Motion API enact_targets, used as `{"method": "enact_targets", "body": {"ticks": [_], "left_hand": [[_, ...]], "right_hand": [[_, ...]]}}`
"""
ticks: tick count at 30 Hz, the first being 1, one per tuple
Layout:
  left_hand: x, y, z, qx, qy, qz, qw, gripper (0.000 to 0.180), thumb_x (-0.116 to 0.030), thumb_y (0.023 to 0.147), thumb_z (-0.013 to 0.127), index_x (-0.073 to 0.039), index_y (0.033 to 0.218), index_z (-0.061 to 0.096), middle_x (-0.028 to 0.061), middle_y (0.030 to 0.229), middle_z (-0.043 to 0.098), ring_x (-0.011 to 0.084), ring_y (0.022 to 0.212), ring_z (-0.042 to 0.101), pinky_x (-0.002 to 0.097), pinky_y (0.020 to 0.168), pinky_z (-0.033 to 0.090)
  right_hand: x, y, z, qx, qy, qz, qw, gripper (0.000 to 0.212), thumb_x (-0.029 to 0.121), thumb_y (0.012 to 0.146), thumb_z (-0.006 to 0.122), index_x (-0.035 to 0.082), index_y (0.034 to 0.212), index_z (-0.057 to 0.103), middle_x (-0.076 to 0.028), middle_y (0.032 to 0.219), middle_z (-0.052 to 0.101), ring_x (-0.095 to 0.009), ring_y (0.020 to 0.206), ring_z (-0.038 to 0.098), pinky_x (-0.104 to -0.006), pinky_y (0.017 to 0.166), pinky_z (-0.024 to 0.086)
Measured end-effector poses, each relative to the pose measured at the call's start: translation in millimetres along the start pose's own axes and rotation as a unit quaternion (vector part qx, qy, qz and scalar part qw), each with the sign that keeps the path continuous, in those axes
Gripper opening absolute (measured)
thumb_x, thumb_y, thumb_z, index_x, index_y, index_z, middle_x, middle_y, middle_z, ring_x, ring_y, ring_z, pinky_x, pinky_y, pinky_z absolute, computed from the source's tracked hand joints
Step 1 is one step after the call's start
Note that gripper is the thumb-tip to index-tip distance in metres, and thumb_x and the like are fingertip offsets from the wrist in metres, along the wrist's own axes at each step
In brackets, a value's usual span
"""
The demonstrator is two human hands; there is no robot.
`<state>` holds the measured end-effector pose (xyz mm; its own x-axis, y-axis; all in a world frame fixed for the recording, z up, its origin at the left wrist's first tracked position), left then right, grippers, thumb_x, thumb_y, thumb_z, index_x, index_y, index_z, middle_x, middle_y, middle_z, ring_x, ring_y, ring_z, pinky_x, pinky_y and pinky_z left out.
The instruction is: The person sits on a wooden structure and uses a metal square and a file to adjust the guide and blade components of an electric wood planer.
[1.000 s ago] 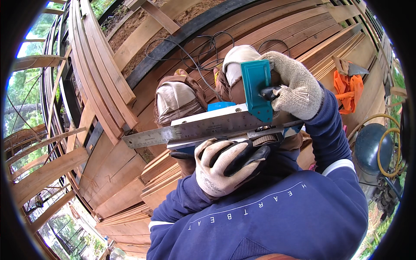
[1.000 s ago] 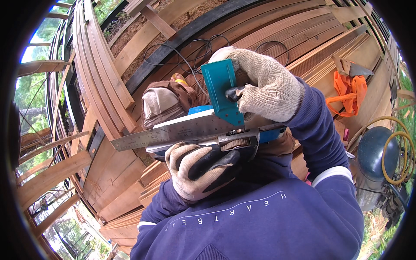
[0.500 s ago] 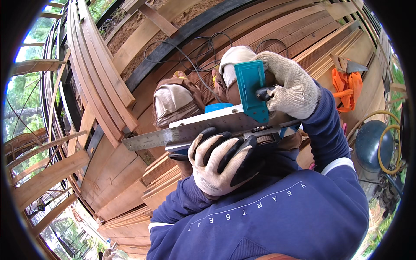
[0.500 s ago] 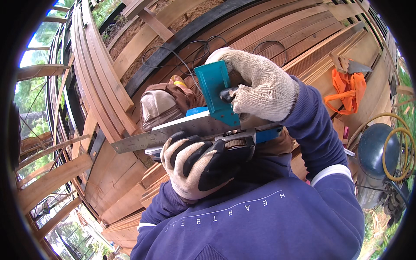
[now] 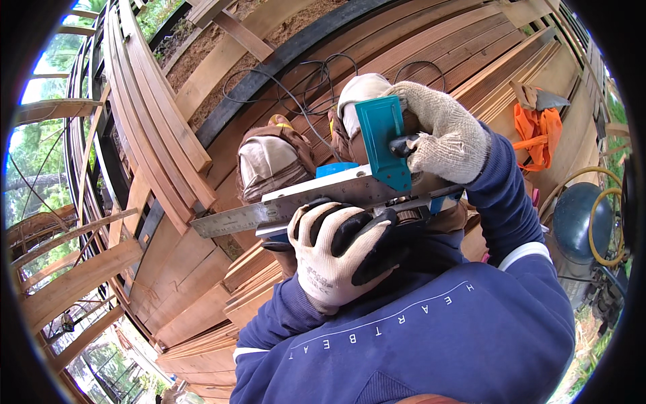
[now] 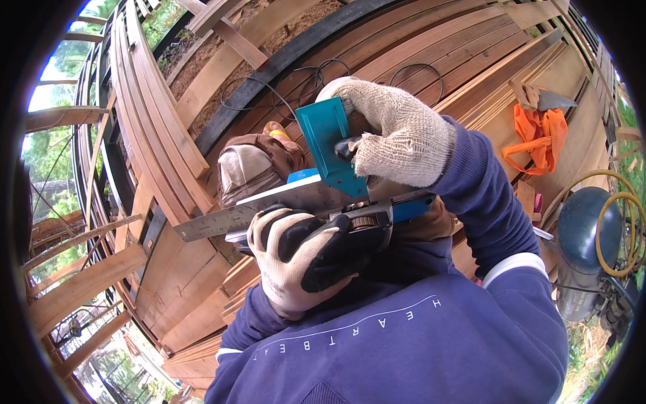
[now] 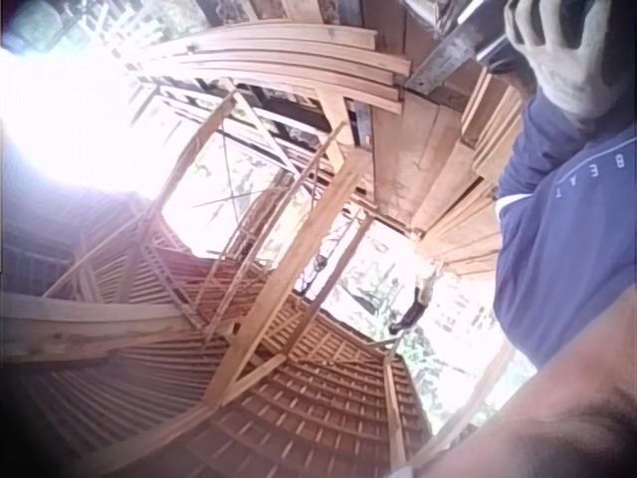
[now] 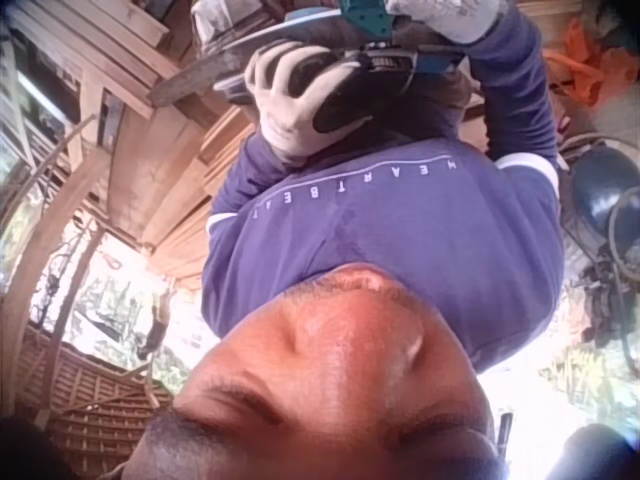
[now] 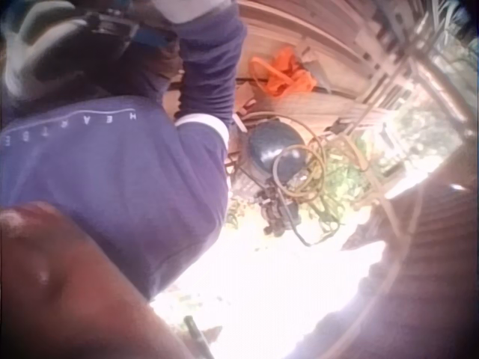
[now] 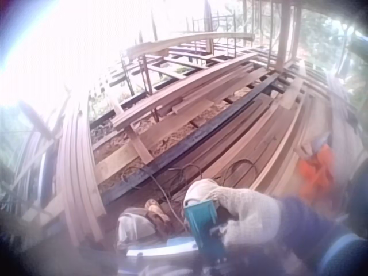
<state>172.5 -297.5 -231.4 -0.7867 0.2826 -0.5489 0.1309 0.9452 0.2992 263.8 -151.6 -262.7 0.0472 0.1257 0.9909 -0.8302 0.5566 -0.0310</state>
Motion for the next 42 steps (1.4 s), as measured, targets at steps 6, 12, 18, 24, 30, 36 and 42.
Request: {"method": "enact_targets", "body": {"ticks": [6,12,18,24,30,36,42], "left_hand": [[-1,3,2,0.031,-0.005,-0.001,1.0,0.06,-0.034,0.053,0.089,-0.023,0.109,0.074,0.0073,0.114,0.059,0.0329,0.112,0.053,0.0533,0.1,0.037],[1,4,3,0.051,0.007,-0.011,0.999,0.055,-0.04,0.059,0.087,-0.029,0.111,0.074,0.0036,0.114,0.059,0.0301,0.113,0.053,0.0525,0.1,0.037],[1,2,2,0.027,0.006,-0.009,1.0,0.052,-0.039,0.061,0.086,-0.028,0.11,0.075,0.0037,0.113,0.06,0.0299,0.111,0.054,0.0525,0.1,0.037],[-1,3,1,0.023,0.009,-0.005,1.0,0.048,-0.04,0.063,0.086,-0.026,0.108,0.075,0.0045,0.111,0.06,0.0296,0.109,0.055,0.0524,0.099,0.037],[0,2,3,0.024,0.007,-0.003,1.0,0.049,-0.04,0.063,0.086,-0.026,0.108,0.075,0.0046,0.112,0.06,0.0299,0.11,0.055,0.0522,0.099,0.037],[1,-8,-1,-0.017,0.001,0.019,1.0,0.057,-0.038,0.061,0.088,-0.02,0.113,0.073,0.0079,0.115,0.06,0.0327,0.111,0.055,0.0508,0.101,0.04],[50,16,-36,0.054,-0.108,-0.011,0.993,0.085,-0.032,0.06,0.089,-0.005,0.134,0.057,0.0207,0.129,0.056,0.0405,0.12,0.054,0.0491,0.104,0.042]], "right_hand": [[3,0,0,0.005,-0.025,-0.015,1.0,0.048,0.001,0.083,0.058,0.0,0.131,0.051,-0.008,0.113,0.06,-0.014,0.106,0.058,-0.0314,0.097,0.049],[4,0,0,0.001,-0.034,-0.018,0.999,0.048,0.001,0.082,0.058,0.001,0.13,0.051,-0.008,0.115,0.059,-0.014,0.107,0.057,-0.0313,0.097,0.049],[5,-1,1,0.001,-0.034,-0.042,0.999,0.047,-0.002,0.082,0.057,0.0,0.129,0.051,-0.008,0.115,0.058,-0.015,0.108,0.057,-0.0317,0.098,0.049],[4,0,2,0.006,-0.026,-0.023,0.999,0.046,-0.001,0.084,0.058,0.0,0.129,0.051,-0.008,0.115,0.058,-0.014,0.108,0.057,-0.0318,0.099,0.048],[2,0,2,0.002,-0.014,-0.012,1.0,0.045,-0.002,0.085,0.057,0.001,0.129,0.051,-0.008,0.114,0.059,-0.014,0.106,0.057,-0.0318,0.099,0.048],[-5,-8,-23,-0.113,-0.061,0.065,0.99,0.051,-0.007,0.081,0.056,-0.001,0.131,0.049,-0.012,0.11,0.061,-0.017,0.1,0.062,-0.032,0.081,0.058],[-33,-78,-122,-0.427,0.172,-0.126,0.879,0.051,0.002,0.079,0.056,-0.001,0.13,0.049,-0.014,0.107,0.059,-0.022,0.088,0.067,-0.0344,0.068,0.063]]}}
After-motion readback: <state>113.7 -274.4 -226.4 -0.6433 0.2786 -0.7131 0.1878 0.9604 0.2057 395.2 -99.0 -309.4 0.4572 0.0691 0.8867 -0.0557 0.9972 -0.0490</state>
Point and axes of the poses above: each hand's wrist, its own y-axis towards the middle knuckle, its own z-axis out of the palm, x = y × z, the point moved 10 cm from there along y, towards the middle knuckle
